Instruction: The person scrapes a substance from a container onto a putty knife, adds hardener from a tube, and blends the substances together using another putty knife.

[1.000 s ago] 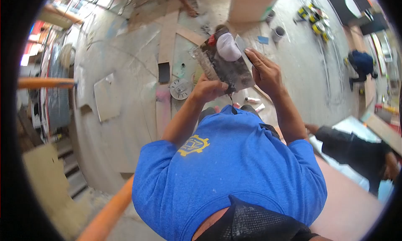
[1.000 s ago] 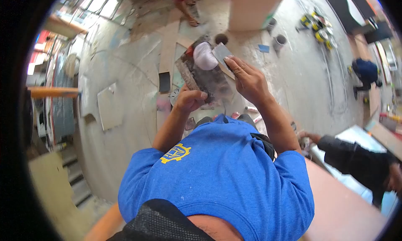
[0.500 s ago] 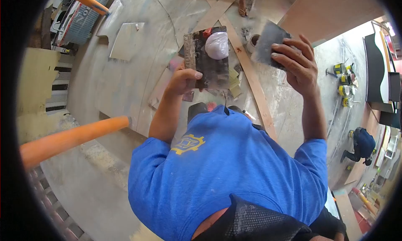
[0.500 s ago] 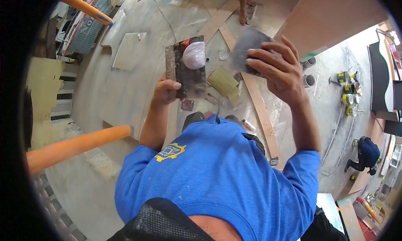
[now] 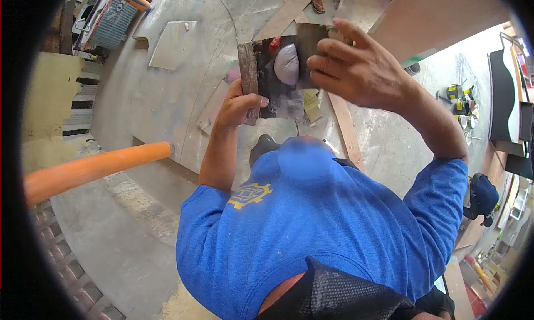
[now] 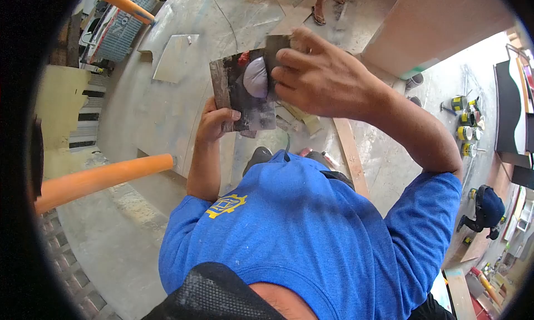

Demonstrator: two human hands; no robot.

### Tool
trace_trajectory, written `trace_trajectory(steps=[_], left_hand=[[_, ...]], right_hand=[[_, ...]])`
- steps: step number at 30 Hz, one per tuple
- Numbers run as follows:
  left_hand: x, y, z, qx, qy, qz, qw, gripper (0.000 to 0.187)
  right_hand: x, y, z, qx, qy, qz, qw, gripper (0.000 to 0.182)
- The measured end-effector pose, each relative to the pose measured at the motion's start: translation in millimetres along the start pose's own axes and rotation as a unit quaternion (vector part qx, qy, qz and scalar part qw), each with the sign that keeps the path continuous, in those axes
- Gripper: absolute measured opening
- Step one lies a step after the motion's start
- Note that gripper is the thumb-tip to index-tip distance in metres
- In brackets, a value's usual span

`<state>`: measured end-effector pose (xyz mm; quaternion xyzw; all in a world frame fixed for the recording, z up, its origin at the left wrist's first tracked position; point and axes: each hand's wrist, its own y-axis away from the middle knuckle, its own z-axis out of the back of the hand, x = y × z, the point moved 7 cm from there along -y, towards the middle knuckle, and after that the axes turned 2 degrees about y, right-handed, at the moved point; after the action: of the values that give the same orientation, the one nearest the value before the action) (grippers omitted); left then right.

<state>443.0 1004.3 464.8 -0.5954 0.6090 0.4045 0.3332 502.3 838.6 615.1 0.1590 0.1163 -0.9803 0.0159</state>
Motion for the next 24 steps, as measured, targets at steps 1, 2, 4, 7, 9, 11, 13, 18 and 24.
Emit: trace_trajectory(steps=[1,2,4,7,9,11,13,18,24], left_hand=[[2.4,1.2,6.5,-0.003,0.007,-0.010,1.000,0.043],[1.8,4.3,11.9,-0.005,0.013,-0.020,1.000,0.044],[-15.4,13.2,18.0,0.001,0.134,-0.089,0.987,0.045],[-35.0,19.2,40.3,-0.009,0.222,-0.164,0.961,0.044],[-42.7,21.5,55.0,-0.029,0.248,-0.188,0.950,0.040],[-45.9,12.4,49.6,-0.064,0.255,-0.189,0.946,0.038],[-51.7,15.8,56.0,-0.065,0.260,-0.199,0.943,0.036],[-53.5,21.1,77.4,-0.102,0.264,-0.189,0.940,0.037],[-59.6,26.6,91.1,-0.119,0.252,-0.212,0.937,0.037]], right_hand=[[2.6,-5.8,-3.2,0.019,0.021,-0.005,1.000,0.014],[-1.5,-8.0,-6.4,0.016,0.012,-0.035,0.999,0.013],[-20.5,-3.3,-19.7,0.004,0.003,-0.097,0.995,0.012],[-18.8,-7.2,-29.5,-0.170,-0.274,-0.294,0.900,0.024],[7.0,-14.7,-58.4,-0.280,-0.391,-0.339,0.808,0.029],[24.7,-37.1,-59.1,-0.355,-0.416,-0.287,0.787,0.027],[40.0,-60.5,-63.1,-0.377,-0.393,-0.239,0.804,0.033],[41.5,-93.7,-58.9,-0.296,-0.269,-0.159,0.903,0.045],[33.9,-93.8,-130.6,-0.055,-0.269,-0.195,0.941,0.046]])
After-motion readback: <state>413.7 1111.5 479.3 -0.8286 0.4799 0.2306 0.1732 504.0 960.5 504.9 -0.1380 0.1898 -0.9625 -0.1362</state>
